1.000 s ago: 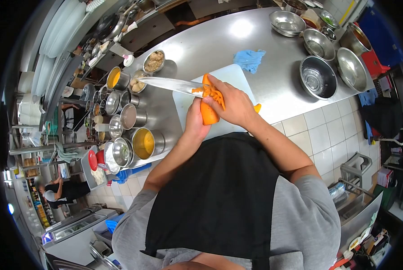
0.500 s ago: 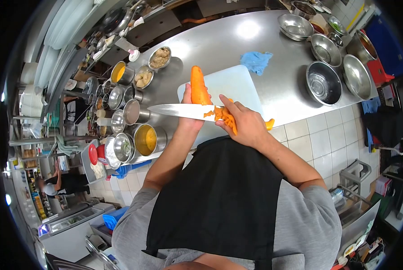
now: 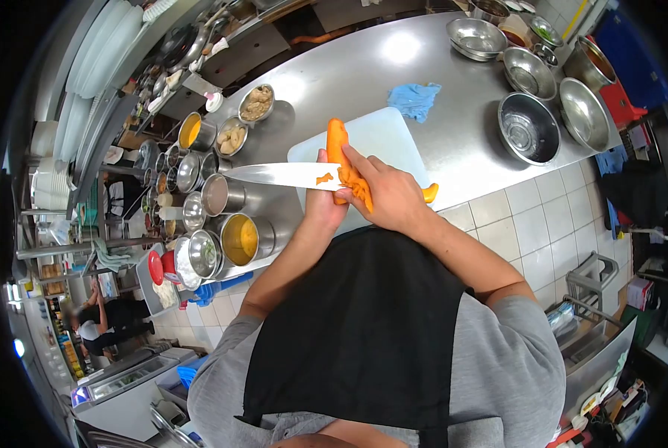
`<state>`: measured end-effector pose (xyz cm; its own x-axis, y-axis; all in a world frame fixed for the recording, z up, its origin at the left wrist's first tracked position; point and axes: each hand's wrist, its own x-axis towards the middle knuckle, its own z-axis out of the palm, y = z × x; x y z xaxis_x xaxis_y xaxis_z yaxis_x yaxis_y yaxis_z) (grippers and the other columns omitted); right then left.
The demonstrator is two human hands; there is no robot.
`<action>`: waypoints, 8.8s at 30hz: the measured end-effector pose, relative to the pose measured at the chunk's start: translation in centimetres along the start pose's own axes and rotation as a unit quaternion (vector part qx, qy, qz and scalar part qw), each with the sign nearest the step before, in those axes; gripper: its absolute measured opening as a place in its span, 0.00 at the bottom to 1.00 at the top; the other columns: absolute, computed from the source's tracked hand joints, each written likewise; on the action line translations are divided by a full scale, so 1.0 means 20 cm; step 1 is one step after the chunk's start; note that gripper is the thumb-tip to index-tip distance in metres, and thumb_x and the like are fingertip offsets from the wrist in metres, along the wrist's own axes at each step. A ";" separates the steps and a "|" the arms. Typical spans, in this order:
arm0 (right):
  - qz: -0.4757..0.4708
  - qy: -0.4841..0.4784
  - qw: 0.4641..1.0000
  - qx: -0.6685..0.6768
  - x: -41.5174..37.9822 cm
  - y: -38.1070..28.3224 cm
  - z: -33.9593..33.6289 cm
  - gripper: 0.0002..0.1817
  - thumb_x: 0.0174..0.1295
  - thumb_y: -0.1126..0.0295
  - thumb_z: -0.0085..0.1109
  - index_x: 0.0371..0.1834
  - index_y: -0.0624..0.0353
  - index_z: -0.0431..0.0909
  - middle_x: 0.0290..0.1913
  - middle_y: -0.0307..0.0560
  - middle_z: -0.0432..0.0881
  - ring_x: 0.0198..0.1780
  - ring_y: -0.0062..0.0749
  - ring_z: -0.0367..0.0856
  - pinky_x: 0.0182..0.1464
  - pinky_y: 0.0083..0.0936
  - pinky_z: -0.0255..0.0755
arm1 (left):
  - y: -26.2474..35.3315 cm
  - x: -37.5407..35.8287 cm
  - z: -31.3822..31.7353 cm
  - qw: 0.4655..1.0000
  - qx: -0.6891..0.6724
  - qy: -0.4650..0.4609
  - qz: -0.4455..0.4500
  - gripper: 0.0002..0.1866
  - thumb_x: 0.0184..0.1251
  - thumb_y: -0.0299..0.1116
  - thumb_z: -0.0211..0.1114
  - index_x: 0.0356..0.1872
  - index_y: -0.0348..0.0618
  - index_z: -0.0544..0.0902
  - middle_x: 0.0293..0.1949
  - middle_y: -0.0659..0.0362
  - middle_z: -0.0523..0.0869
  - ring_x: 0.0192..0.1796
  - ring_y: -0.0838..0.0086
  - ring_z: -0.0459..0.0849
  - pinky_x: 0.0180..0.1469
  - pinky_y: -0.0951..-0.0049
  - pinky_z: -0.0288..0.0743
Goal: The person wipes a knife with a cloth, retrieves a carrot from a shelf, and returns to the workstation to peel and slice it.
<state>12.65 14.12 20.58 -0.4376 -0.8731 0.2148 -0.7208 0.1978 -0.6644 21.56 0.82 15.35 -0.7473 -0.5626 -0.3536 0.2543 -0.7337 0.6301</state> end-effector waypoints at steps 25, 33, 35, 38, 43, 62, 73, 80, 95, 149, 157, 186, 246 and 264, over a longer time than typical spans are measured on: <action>-0.007 0.118 0.991 0.064 0.28 0.21 0.03 0.34 0.68 0.45 0.60 0.69 0.57 0.73 0.50 0.59 0.85 0.42 0.56 0.86 0.45 0.42 0.80 | -0.08 -0.09 -0.06 0.989 0.114 -0.093 -0.027 0.26 0.83 0.52 0.48 0.64 0.40 0.73 0.53 0.55 0.81 0.50 0.68 0.84 0.50 0.62 0.81; -0.026 0.091 0.991 0.092 0.18 0.22 0.01 0.32 0.68 0.48 0.61 0.68 0.58 0.74 0.52 0.58 0.85 0.47 0.56 0.85 0.49 0.41 0.79 | 0.05 -0.01 -0.08 0.998 -0.008 -0.059 -0.007 0.26 0.81 0.55 0.50 0.62 0.44 0.74 0.49 0.55 0.83 0.45 0.66 0.83 0.45 0.61 0.81; -0.023 0.028 0.998 0.043 0.06 0.15 -0.02 0.34 0.68 0.48 0.62 0.72 0.56 0.70 0.45 0.55 0.84 0.40 0.55 0.85 0.44 0.41 0.79 | 0.09 0.03 -0.10 0.999 -0.037 -0.029 0.015 0.26 0.80 0.55 0.51 0.63 0.45 0.74 0.49 0.54 0.83 0.45 0.66 0.83 0.46 0.61 0.81; -0.022 -0.010 1.000 0.019 -0.05 0.08 -0.03 0.36 0.67 0.48 0.62 0.74 0.55 0.67 0.40 0.53 0.82 0.34 0.52 0.84 0.39 0.39 0.79 | 0.19 0.04 -0.10 0.999 -0.036 0.007 0.026 0.27 0.77 0.58 0.55 0.62 0.47 0.74 0.49 0.54 0.83 0.43 0.66 0.82 0.47 0.61 0.80; -0.015 -0.027 0.999 -0.021 -0.11 0.06 -0.04 0.37 0.67 0.46 0.62 0.75 0.53 0.67 0.40 0.51 0.82 0.32 0.47 0.85 0.35 0.36 0.80 | 0.25 0.09 -0.09 0.996 -0.069 0.049 0.007 0.27 0.75 0.60 0.57 0.57 0.47 0.76 0.45 0.55 0.82 0.41 0.68 0.82 0.40 0.63 0.81; -0.049 0.011 0.998 -0.036 -0.08 0.03 -0.01 0.39 0.66 0.44 0.62 0.76 0.50 0.64 0.39 0.47 0.81 0.35 0.45 0.85 0.35 0.35 0.80 | 0.13 0.10 -0.02 0.998 -0.031 0.013 -0.045 0.24 0.74 0.59 0.58 0.50 0.47 0.78 0.36 0.59 0.82 0.37 0.70 0.83 0.39 0.65 0.81; -0.047 0.012 0.999 -0.007 -0.01 0.01 0.02 0.42 0.65 0.47 0.63 0.78 0.53 0.60 0.41 0.51 0.82 0.38 0.48 0.84 0.38 0.38 0.79 | 0.03 0.02 0.01 0.995 -0.056 -0.032 -0.080 0.25 0.76 0.58 0.56 0.59 0.49 0.78 0.47 0.61 0.83 0.50 0.71 0.84 0.52 0.66 0.81; -0.060 0.008 0.998 0.014 -0.03 0.05 0.00 0.42 0.66 0.45 0.62 0.78 0.54 0.60 0.43 0.52 0.83 0.38 0.49 0.85 0.38 0.39 0.80 | 0.10 0.06 -0.04 1.000 -0.014 -0.026 -0.003 0.24 0.76 0.57 0.57 0.54 0.46 0.76 0.41 0.58 0.82 0.41 0.71 0.84 0.44 0.67 0.82; -0.030 0.030 0.999 0.010 0.02 0.06 0.01 0.42 0.66 0.46 0.62 0.78 0.54 0.59 0.43 0.52 0.84 0.38 0.51 0.85 0.38 0.40 0.80 | 0.01 0.01 0.03 1.000 0.000 -0.025 -0.003 0.24 0.80 0.55 0.52 0.57 0.45 0.76 0.48 0.60 0.82 0.49 0.71 0.83 0.53 0.64 0.80; -0.013 0.063 0.998 0.022 0.04 0.05 0.03 0.40 0.66 0.47 0.62 0.76 0.57 0.63 0.42 0.55 0.83 0.37 0.53 0.84 0.40 0.41 0.80 | -0.03 0.03 -0.08 0.994 0.053 -0.044 0.081 0.26 0.84 0.51 0.47 0.63 0.38 0.71 0.56 0.55 0.81 0.57 0.68 0.82 0.60 0.64 0.78; 0.007 0.076 0.997 0.032 0.10 0.03 -0.01 0.40 0.67 0.47 0.62 0.77 0.54 0.63 0.44 0.55 0.83 0.40 0.53 0.85 0.43 0.40 0.79 | -0.04 -0.02 -0.02 0.992 0.067 -0.073 0.077 0.25 0.84 0.45 0.48 0.66 0.34 0.70 0.62 0.53 0.78 0.63 0.69 0.79 0.66 0.66 0.73; -0.015 -0.019 0.999 0.038 0.06 0.13 0.01 0.34 0.68 0.46 0.60 0.70 0.56 0.72 0.45 0.56 0.85 0.43 0.55 0.85 0.46 0.41 0.79 | 0.18 0.11 -0.16 0.998 -0.050 0.035 0.022 0.28 0.78 0.60 0.52 0.58 0.45 0.75 0.45 0.53 0.83 0.45 0.65 0.83 0.48 0.61 0.80; -0.039 -0.004 0.999 -0.005 -0.03 0.06 0.00 0.42 0.66 0.45 0.62 0.78 0.53 0.61 0.42 0.52 0.83 0.38 0.49 0.85 0.38 0.39 0.80 | 0.14 0.10 -0.08 1.000 0.007 -0.019 0.005 0.25 0.76 0.57 0.58 0.54 0.44 0.76 0.39 0.57 0.83 0.41 0.69 0.85 0.45 0.62 0.83; -0.020 0.020 1.000 0.008 0.00 0.09 0.03 0.40 0.66 0.46 0.63 0.76 0.55 0.64 0.42 0.53 0.84 0.37 0.52 0.85 0.39 0.40 0.80 | 0.07 0.11 -0.10 0.999 -0.022 -0.042 0.003 0.24 0.80 0.53 0.54 0.58 0.41 0.75 0.49 0.57 0.81 0.51 0.69 0.83 0.54 0.64 0.81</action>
<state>11.73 14.21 19.00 -0.4290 -0.8621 0.2698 -0.7297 0.1547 -0.6660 21.53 -2.35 14.04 -0.7937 -0.5351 -0.2895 0.2850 -0.7474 0.6001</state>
